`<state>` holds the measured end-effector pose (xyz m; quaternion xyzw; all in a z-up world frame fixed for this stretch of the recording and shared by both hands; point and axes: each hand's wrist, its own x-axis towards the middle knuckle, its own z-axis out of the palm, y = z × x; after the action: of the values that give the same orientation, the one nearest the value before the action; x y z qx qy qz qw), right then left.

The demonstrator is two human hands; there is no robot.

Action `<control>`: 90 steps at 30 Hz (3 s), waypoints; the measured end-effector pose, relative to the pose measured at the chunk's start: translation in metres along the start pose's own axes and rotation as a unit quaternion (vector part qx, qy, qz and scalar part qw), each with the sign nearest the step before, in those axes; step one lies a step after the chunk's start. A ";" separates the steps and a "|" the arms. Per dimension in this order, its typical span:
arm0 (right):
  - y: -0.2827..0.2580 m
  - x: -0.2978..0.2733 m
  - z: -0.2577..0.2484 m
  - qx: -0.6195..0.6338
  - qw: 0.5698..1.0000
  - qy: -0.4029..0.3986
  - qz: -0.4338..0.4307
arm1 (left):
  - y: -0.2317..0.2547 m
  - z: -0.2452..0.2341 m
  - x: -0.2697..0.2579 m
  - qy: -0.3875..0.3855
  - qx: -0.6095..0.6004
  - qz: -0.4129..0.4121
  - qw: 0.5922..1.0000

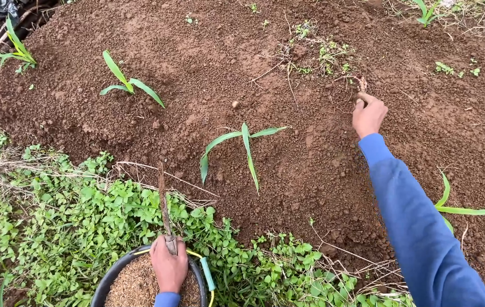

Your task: The person plants small seedlings into the soil using a stick to make holes and a bucket of seeds. They place seeds into the holes, cover them with soil, and pat the ground down around the plants.

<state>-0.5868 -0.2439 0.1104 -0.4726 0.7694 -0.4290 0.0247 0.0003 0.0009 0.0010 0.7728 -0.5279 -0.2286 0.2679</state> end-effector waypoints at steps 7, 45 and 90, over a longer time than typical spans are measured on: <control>-0.021 -0.015 -0.041 0.103 0.982 0.112 -0.114 | 0.004 -0.002 -0.001 0.010 0.018 0.023 1.000; -0.110 -0.234 -0.023 -0.250 0.784 -0.545 -0.163 | 0.014 -0.009 -0.005 0.001 0.015 0.019 1.000; -0.099 -0.277 0.024 -0.133 0.808 -0.481 -0.314 | 0.013 -0.009 -0.005 0.005 -0.010 0.031 0.999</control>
<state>-0.3539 -0.0705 0.0610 -0.8331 0.5181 -0.0251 0.1922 -0.0044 0.0035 0.0169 0.7546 -0.5479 -0.2212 0.2854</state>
